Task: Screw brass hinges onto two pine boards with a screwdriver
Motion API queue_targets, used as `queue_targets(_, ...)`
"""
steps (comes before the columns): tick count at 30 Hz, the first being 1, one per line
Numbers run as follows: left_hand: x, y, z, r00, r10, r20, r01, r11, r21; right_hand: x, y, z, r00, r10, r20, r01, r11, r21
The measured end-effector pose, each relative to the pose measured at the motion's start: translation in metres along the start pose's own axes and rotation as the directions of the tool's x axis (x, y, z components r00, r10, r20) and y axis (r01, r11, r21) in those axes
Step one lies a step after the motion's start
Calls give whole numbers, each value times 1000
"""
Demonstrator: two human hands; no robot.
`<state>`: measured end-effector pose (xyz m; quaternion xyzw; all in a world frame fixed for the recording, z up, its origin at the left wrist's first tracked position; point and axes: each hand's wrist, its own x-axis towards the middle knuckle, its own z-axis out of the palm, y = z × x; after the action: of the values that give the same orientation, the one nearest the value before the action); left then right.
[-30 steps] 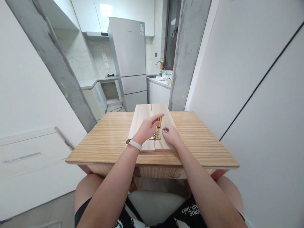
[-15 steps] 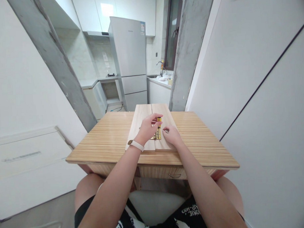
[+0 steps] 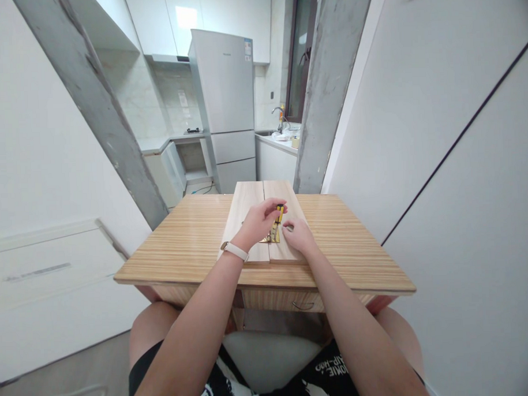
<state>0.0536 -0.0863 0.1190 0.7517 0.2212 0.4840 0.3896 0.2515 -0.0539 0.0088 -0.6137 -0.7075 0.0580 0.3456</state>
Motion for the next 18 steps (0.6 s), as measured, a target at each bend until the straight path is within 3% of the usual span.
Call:
queue_targets(9, 1, -3, -2, 982, 9, -187, 26, 983, 184, 0, 1, 3, 1000, 6, -18, -6, 1000, 0)
queue_targets(13, 1, -3, -2, 987, 69, -143, -34, 972, 232, 0, 1, 2, 1000, 0, -15, 0, 1000, 6)
queue_targets(18, 0, -3, -3, 998, 56, -34, -49, 980, 191, 1, 2, 1, 1000, 0, -18, 0, 1000, 14)
